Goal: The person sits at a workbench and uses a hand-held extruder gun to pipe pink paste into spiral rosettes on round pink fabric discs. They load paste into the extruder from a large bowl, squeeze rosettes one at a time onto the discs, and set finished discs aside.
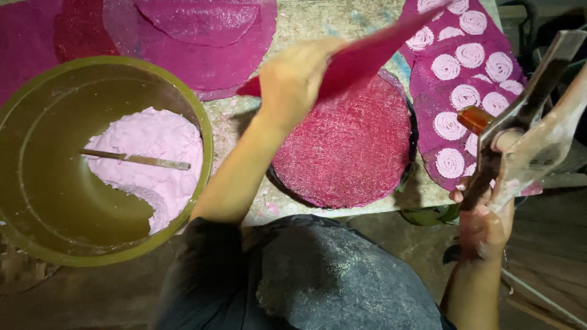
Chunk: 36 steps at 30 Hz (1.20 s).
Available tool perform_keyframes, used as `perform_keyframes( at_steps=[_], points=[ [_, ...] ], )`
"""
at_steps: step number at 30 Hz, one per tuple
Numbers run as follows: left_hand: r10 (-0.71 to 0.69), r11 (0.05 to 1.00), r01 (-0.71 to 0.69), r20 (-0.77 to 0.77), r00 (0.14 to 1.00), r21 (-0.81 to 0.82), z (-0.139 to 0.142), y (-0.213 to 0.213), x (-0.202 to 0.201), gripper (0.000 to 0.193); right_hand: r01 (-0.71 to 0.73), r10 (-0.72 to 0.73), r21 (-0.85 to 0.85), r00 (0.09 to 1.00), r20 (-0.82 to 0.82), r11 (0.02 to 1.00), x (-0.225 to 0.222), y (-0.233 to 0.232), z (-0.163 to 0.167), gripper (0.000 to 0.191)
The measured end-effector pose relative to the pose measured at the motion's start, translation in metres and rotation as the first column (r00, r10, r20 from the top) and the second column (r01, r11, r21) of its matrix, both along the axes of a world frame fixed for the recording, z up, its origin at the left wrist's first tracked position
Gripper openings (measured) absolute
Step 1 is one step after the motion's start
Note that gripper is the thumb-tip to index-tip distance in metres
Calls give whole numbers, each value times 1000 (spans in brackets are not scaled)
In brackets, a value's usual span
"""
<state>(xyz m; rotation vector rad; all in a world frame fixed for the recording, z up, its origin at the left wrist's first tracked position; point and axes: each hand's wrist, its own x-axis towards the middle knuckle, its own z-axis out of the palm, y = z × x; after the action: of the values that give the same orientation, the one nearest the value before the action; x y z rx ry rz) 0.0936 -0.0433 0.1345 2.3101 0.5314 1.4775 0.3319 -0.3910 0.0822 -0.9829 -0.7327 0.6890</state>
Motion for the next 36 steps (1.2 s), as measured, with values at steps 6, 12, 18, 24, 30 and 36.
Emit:
perform_keyframes(
  at_steps=[6, 12, 18, 24, 30, 36],
  points=[
    [-283, 952, 297, -153, 947, 79, -53, -61, -12, 23, 9, -9, 26, 1000, 3, 1000, 5, -6, -4, 74],
    [-432, 901, 379, -344, 834, -211, -159, -94, -40, 29, 4, -4, -21, 1000, -17, 1000, 15, -13, -17, 77],
    [-481, 856, 292, -449, 753, -427, -193, -106, -45, 30, -134, 116, -78, 971, -207, 988, 21, 15, -38, 60],
    [-547, 417, 542, 275, 791, -730, -141, -72, -48, 80, -592, 557, -320, 805, -203, 739, -3, 61, -22, 68],
    [39, -224, 968, 992, 124, -112, -107, -26, -11, 79, -733, 635, -673, 569, -523, 102, -17, 118, -1, 71],
    [266, -134, 991, 964, 25, 11, -114, -22, 7, 58, -448, 605, -894, 708, -363, -12, -7, 150, 19, 81]
  ],
)
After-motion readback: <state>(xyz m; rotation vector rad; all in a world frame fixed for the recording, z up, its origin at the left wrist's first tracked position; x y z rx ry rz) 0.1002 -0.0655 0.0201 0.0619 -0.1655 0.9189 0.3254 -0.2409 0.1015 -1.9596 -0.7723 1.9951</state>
